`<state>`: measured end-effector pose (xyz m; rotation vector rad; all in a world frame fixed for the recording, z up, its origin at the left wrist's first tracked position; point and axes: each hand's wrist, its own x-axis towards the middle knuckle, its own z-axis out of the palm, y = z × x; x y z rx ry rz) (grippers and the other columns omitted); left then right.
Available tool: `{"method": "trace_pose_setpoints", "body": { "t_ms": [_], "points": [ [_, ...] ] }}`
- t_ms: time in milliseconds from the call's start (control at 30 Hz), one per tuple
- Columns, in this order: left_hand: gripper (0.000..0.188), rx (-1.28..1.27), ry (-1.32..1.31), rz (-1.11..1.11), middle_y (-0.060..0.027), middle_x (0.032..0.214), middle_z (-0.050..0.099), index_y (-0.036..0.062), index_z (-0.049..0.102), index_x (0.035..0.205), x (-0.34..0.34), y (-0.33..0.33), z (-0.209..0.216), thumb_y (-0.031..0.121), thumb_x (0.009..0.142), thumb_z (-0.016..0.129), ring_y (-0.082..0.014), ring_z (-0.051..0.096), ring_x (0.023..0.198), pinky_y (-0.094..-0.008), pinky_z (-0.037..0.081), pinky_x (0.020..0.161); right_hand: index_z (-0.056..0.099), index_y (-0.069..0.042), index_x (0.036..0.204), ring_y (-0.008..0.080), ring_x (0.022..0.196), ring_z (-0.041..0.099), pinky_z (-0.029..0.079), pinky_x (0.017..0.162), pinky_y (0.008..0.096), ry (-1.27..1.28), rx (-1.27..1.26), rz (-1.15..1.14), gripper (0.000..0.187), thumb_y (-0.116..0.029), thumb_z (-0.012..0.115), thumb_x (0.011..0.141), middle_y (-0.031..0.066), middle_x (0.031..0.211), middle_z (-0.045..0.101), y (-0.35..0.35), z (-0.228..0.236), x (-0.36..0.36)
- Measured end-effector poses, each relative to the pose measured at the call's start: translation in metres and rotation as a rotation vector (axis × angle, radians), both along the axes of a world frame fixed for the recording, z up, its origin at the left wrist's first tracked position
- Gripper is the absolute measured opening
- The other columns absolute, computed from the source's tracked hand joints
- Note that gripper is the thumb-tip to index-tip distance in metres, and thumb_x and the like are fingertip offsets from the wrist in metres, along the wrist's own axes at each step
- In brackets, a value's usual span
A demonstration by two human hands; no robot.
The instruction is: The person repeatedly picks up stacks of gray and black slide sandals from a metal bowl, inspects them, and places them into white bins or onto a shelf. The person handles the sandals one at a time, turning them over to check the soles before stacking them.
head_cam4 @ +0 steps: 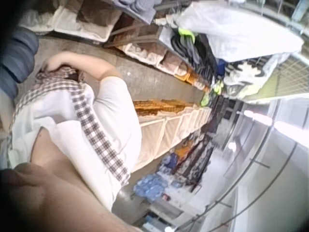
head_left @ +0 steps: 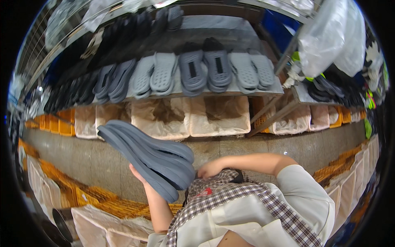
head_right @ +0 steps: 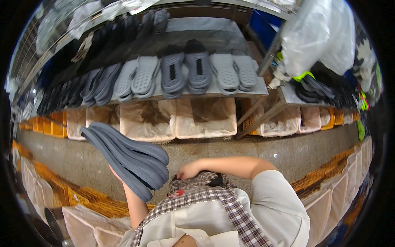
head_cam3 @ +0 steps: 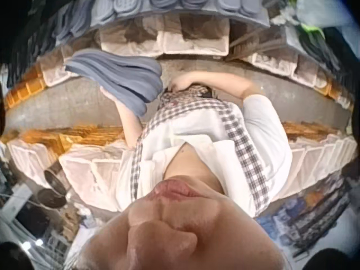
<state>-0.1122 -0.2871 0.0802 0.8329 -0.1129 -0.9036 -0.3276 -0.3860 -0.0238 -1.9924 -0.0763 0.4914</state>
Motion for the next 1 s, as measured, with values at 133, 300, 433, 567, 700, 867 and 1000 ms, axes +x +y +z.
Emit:
{"method": "trace_pose_setpoints", "body": {
  "t_ms": [133,300,433,567,700,867,1000],
  "points": [
    [0.068,-0.068,0.086,0.054,-0.0122,0.125,0.049,0.0064,0.042,0.131,0.020,0.020,-0.012,0.055,0.083,0.044,-0.0298,0.048,0.113,-0.0441,0.041,0.095,0.054,-0.005,0.093,0.0130,0.072,0.058,0.049,0.065,0.0274,-0.105,0.336,-0.984,0.011,-0.004,0.050,0.083,0.0046,0.080,0.059,-0.067,0.073,0.015],
    [0.063,-0.211,0.274,0.082,-0.0115,0.121,0.054,0.0038,0.043,0.129,0.044,0.049,-0.041,0.049,0.086,0.043,-0.0282,0.053,0.108,-0.0408,0.046,0.091,0.052,-0.002,0.100,0.0229,0.081,0.053,0.045,0.074,0.0346,-0.749,-0.798,-1.514,0.030,-0.013,0.064,0.075,0.0124,0.095,0.054,-0.169,0.139,0.039],
    [0.062,-0.236,0.350,0.050,-0.0119,0.121,0.054,0.0035,0.044,0.129,0.051,0.063,-0.057,0.048,0.086,0.043,-0.0282,0.053,0.107,-0.0407,0.046,0.090,0.060,-0.002,0.109,0.0383,0.107,0.053,0.043,0.091,0.0411,0.127,-1.033,-1.364,0.053,-0.043,0.060,0.077,0.0178,0.112,0.061,-0.247,0.155,0.048],
    [0.062,-0.236,0.381,-0.002,-0.0122,0.120,0.054,0.0032,0.044,0.129,0.057,0.066,-0.062,0.048,0.086,0.043,-0.0282,0.054,0.106,-0.0406,0.046,0.090,0.061,0.003,0.107,0.0385,0.108,0.054,0.043,0.092,0.0405,0.276,-0.831,-1.309,0.042,-0.025,0.053,0.076,0.0256,0.113,0.057,-0.289,0.140,0.054],
    [0.061,-0.238,0.423,-0.045,-0.0125,0.120,0.054,0.0029,0.044,0.128,0.062,0.066,-0.063,0.047,0.086,0.043,-0.0282,0.054,0.106,-0.0405,0.047,0.089,0.052,0.003,0.120,0.0343,0.112,0.053,0.040,0.093,0.0356,-0.174,-0.519,-1.555,0.046,-0.017,0.047,0.079,0.0247,0.118,0.055,-0.266,0.152,0.041],
    [0.060,-0.254,0.467,-0.111,-0.0129,0.119,0.054,0.0025,0.044,0.128,0.073,0.057,-0.064,0.046,0.086,0.043,-0.0283,0.055,0.105,-0.0403,0.047,0.089,0.045,0.002,0.129,0.0168,0.105,0.052,0.039,0.091,0.0257,-0.511,-0.126,-1.389,0.046,-0.004,0.046,0.083,0.0117,0.119,0.055,-0.163,0.191,0.028],
    [0.060,-0.284,0.479,-0.172,-0.0133,0.119,0.055,0.0023,0.044,0.128,0.085,0.045,-0.063,0.045,0.086,0.043,-0.0283,0.055,0.105,-0.0402,0.047,0.089,0.046,0.001,0.127,0.0202,0.103,0.052,0.040,0.089,0.0282,-0.562,-0.295,-1.301,0.045,-0.003,0.049,0.082,0.0131,0.113,0.054,-0.095,0.207,0.056]
  ]
}}
